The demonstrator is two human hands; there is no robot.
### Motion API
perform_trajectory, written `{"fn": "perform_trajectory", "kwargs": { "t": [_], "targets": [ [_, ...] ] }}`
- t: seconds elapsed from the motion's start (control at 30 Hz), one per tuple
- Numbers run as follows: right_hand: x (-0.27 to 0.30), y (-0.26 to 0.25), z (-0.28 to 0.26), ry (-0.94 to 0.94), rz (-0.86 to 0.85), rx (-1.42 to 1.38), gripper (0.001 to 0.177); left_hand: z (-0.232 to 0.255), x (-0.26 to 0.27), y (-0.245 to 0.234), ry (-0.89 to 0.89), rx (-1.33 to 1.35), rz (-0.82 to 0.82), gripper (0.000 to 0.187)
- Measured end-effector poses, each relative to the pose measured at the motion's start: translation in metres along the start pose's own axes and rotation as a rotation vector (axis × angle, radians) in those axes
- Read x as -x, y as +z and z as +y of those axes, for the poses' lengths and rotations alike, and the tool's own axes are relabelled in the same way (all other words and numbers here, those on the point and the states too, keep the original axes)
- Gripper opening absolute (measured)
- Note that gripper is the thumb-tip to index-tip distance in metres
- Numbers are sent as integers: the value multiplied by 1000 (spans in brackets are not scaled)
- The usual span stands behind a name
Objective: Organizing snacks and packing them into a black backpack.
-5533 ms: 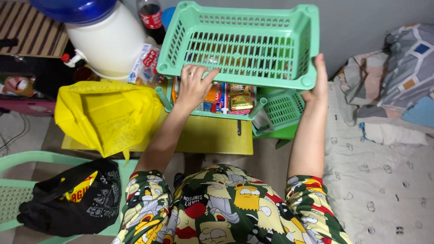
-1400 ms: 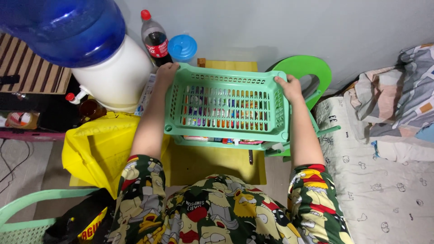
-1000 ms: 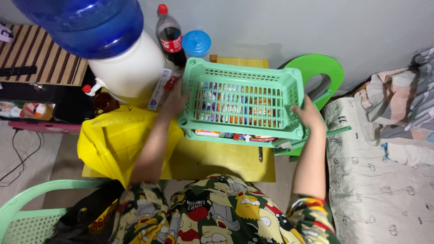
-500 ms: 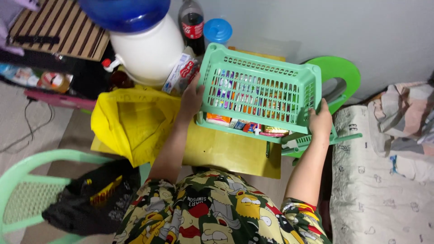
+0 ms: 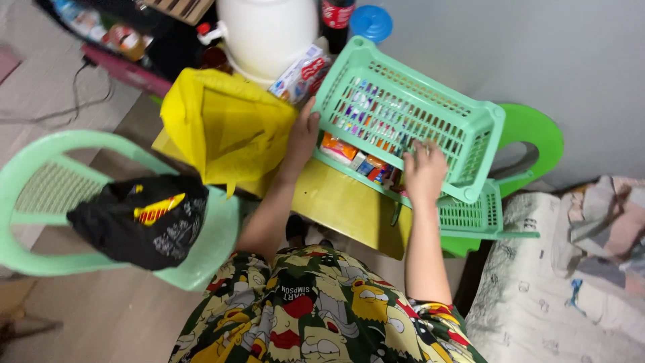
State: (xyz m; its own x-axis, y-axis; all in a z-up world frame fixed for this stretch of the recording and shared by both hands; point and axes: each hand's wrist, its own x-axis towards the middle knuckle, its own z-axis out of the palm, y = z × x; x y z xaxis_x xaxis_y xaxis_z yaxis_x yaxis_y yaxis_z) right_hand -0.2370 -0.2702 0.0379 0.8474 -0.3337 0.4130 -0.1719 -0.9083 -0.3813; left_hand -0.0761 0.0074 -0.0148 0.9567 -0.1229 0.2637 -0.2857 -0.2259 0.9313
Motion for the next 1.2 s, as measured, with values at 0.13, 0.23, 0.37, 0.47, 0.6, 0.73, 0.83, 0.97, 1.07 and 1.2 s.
{"fn": "perform_trajectory", "kwargs": {
  "t": [0.13,0.23,0.37,0.47,0.6,0.73,0.83,0.97,1.07,1.2],
  "targets": [
    [2,29,-45,-221,-34,-38,37,19,33,-5,49,-61,30,48],
    [3,42,-78,-331,-80,-49,45,22,49,-9,97,-166,-24,58],
    [4,44,-106,-439,-148,-6,74,13,59,-19,50,-259,-57,62],
    [5,50,-110,-438,-138,1,78,-24,61,-34,-36,-403,172,59],
    [3,69,-118,-455,-126,-122,62,-69,54,-66,-136,-397,427,49],
    [14,88,-159,-496,-282,-245,54,-70,50,-105,-172,-536,458,45],
    [23,111,-177,-547,-407,-420,54,-93,55,-135,-176,-745,565,45],
    [27,179,-189,-447,-508,-474,60,-171,62,-175,-616,-886,255,38],
    [37,272,-171,-272,-587,-513,65,-206,70,-195,-673,-763,154,48],
    [43,395,-137,33,-554,-357,59,-287,86,-215,-258,-619,188,54]
  ]
}}
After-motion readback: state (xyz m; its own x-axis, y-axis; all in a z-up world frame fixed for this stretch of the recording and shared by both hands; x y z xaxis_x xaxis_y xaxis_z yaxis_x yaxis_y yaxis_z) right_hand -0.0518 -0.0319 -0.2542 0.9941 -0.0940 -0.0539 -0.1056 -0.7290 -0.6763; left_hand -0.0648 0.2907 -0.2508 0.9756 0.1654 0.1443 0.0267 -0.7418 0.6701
